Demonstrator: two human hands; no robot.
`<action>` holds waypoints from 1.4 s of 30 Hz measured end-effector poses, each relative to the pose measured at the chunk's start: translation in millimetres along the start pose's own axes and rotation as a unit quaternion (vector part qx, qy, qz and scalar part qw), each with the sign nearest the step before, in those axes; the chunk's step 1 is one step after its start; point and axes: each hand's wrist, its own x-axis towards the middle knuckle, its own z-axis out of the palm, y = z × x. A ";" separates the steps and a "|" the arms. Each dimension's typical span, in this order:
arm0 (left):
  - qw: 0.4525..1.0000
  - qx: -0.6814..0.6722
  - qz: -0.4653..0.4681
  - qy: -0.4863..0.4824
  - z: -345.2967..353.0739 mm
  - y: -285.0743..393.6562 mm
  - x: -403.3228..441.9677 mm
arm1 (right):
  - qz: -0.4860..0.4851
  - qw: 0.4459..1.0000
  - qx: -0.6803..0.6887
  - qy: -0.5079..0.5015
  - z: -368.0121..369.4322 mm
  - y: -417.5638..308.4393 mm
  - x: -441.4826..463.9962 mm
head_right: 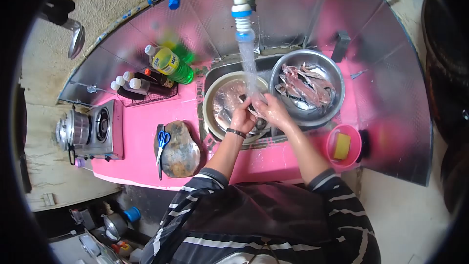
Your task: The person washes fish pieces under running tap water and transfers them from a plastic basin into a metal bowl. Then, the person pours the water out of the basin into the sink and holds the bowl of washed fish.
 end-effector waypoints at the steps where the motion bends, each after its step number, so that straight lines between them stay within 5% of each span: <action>1: 1.000 -0.014 -0.005 0.003 2.8 3.7 2.6 | -0.014 0.999 -0.046 0.004 -2.7 -3.3 -1.7; 10: 0.995 -0.097 -0.020 -0.012 -12.9 10.3 34.9 | -0.064 0.983 -0.139 0.103 -3.3 -1.7 -55.6; 16: 0.998 -0.052 0.000 -0.042 -5.8 -2.0 28.8 | 0.063 0.994 -0.052 0.075 -14.3 13.7 -63.4; 20: 0.990 -0.133 -0.054 -0.015 5.9 2.8 19.3 | 0.067 0.994 -0.041 0.081 -18.9 6.6 -62.0; 26: 0.989 -0.085 -0.120 0.020 -21.4 -23.5 32.1 | 0.049 0.992 -0.091 0.077 -29.2 -12.5 -60.5; 32: 0.978 -0.163 -0.124 0.051 -46.1 -50.2 43.0 | 0.021 0.985 -0.166 0.042 -27.7 -49.5 -51.8; 35: 0.975 -0.202 -0.095 -0.023 -46.9 -53.7 48.3 | 0.026 0.980 -0.194 0.029 -28.1 -63.7 -52.0; 42: 0.991 -0.123 -0.038 -0.024 -34.1 -17.3 37.2 | 0.035 0.983 -0.172 0.058 -44.6 -56.1 -54.7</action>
